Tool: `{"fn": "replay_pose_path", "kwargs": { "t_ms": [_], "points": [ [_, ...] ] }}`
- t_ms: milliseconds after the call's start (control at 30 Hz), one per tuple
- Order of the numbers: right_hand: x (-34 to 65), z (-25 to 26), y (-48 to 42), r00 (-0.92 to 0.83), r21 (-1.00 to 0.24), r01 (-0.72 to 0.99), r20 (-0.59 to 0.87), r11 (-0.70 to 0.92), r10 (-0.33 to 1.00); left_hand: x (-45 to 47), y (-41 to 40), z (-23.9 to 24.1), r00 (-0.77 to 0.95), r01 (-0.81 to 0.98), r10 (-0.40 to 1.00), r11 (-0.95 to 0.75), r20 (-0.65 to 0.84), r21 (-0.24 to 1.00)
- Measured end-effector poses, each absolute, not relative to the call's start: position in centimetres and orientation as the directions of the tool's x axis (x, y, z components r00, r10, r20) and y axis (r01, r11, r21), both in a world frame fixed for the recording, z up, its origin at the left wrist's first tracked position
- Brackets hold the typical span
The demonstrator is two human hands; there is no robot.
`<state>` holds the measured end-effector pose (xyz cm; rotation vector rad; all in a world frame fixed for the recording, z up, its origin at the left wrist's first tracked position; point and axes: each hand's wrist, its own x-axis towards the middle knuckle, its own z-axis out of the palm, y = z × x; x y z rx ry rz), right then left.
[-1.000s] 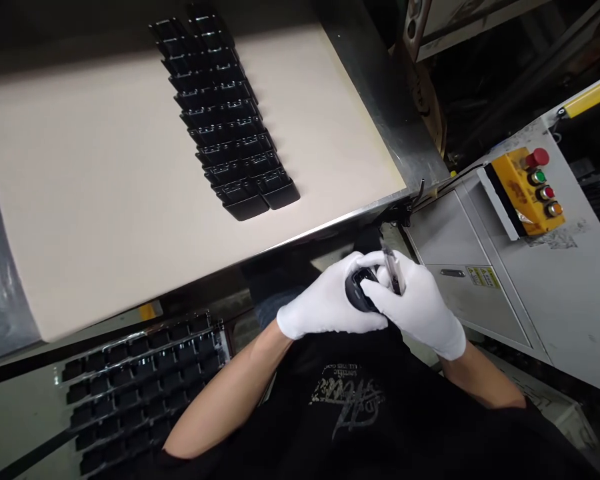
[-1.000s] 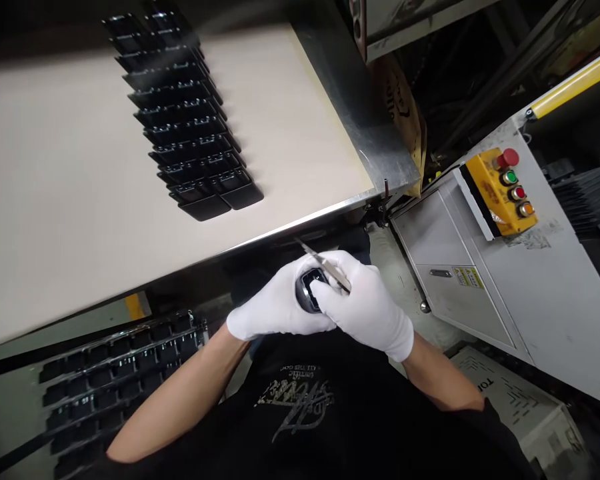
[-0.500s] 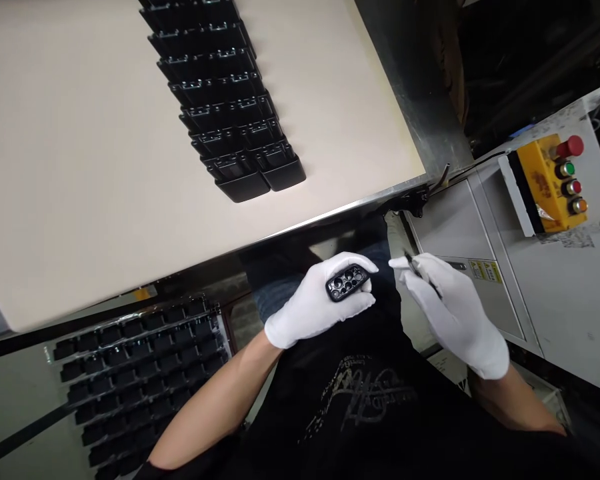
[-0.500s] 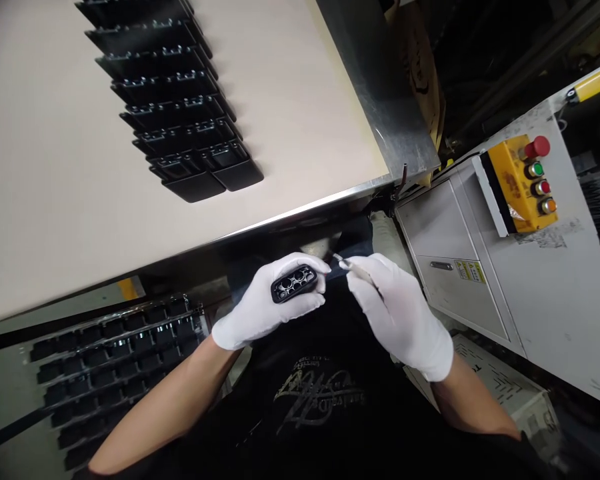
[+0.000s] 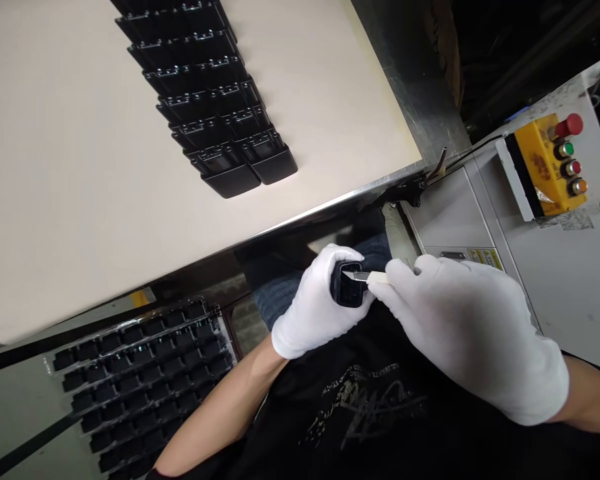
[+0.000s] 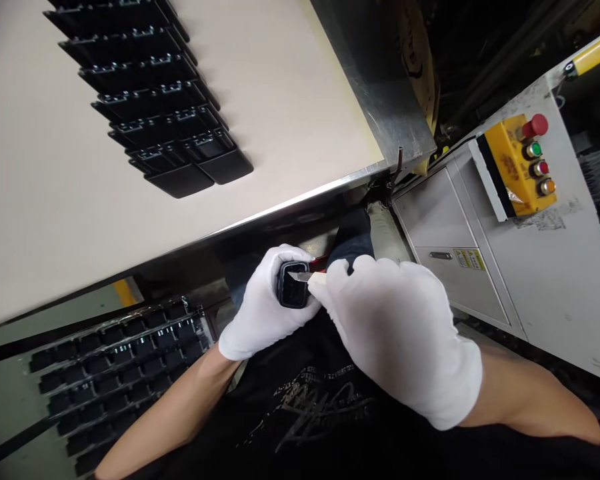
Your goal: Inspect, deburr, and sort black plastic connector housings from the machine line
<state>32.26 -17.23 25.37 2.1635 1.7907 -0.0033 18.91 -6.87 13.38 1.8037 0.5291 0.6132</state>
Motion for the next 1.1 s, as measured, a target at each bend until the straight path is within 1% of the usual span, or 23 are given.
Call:
{"fn": "replay_pose_path", "kwargs": {
  "t_ms": [100, 200, 367, 433, 533, 600, 667, 733, 800, 900, 1000, 1100],
  "points": [
    [31.9, 25.3, -17.3, 0.226, 0.263, 0.948, -0.168, -0.177, 0.960, 18.9, -7.2, 12.8, 0.745, 0.060, 0.638, -0.354, 0.194, 0.933],
    [31.7, 25.2, -17.4, 0.205, 0.240, 0.956, -0.133, -0.169, 0.970, 18.9, -7.5, 12.3, 0.731, 0.071, 0.647, -0.385, 0.214, 0.920],
    [31.4, 24.5, -17.7, 0.260, 0.185, 0.955, -0.140, -0.233, 0.955, 18.9, -7.9, 11.4, 0.712, 0.104, 0.655, -0.454, 0.252, 0.885],
    [31.4, 23.9, -17.9, 0.305, 0.127, 0.949, -0.160, -0.287, 0.939, 18.9, -8.1, 11.0, 0.706, 0.134, 0.654, -0.499, 0.271, 0.856],
    [31.3, 23.1, -18.1, 0.336, -0.028, 0.935, -0.255, -0.354, 0.906, 19.0, -8.2, 10.7, 0.720, 0.172, 0.636, -0.551, 0.277, 0.817],
    [31.3, 22.7, -18.1, 0.353, -0.122, 0.901, -0.355, -0.417, 0.866, 19.0, -8.2, 10.5, 0.750, 0.188, 0.612, -0.560, 0.250, 0.807],
    [31.3, 22.5, -17.9, 0.377, -0.166, 0.858, -0.440, -0.486, 0.815, 18.9, -8.3, 10.4, 0.777, 0.195, 0.591, -0.554, 0.218, 0.809],
    [31.4, 22.2, -17.8, 0.399, -0.169, 0.832, -0.480, -0.528, 0.781, 18.9, -8.3, 10.3, 0.791, 0.206, 0.579, -0.556, 0.197, 0.805],
    [31.4, 21.7, -17.8, 0.397, -0.175, 0.831, -0.480, -0.528, 0.783, 18.9, -8.3, 10.2, 0.813, 0.235, 0.560, -0.568, 0.162, 0.788],
    [31.2, 20.9, -17.9, 0.380, -0.201, 0.825, -0.494, -0.528, 0.782, 18.8, -8.3, 10.0, 0.867, 0.298, 0.497, -0.580, 0.040, 0.759],
    [31.1, 20.5, -18.1, 0.405, -0.186, 0.784, -0.568, -0.592, 0.716, 18.8, -8.5, 9.8, 0.891, 0.338, 0.450, -0.574, -0.058, 0.746],
    [31.3, 20.8, -18.1, 0.391, -0.176, 0.768, -0.634, -0.616, 0.668, 18.8, -8.8, 9.7, 0.910, 0.335, 0.405, -0.580, -0.094, 0.743]
  ]
}}
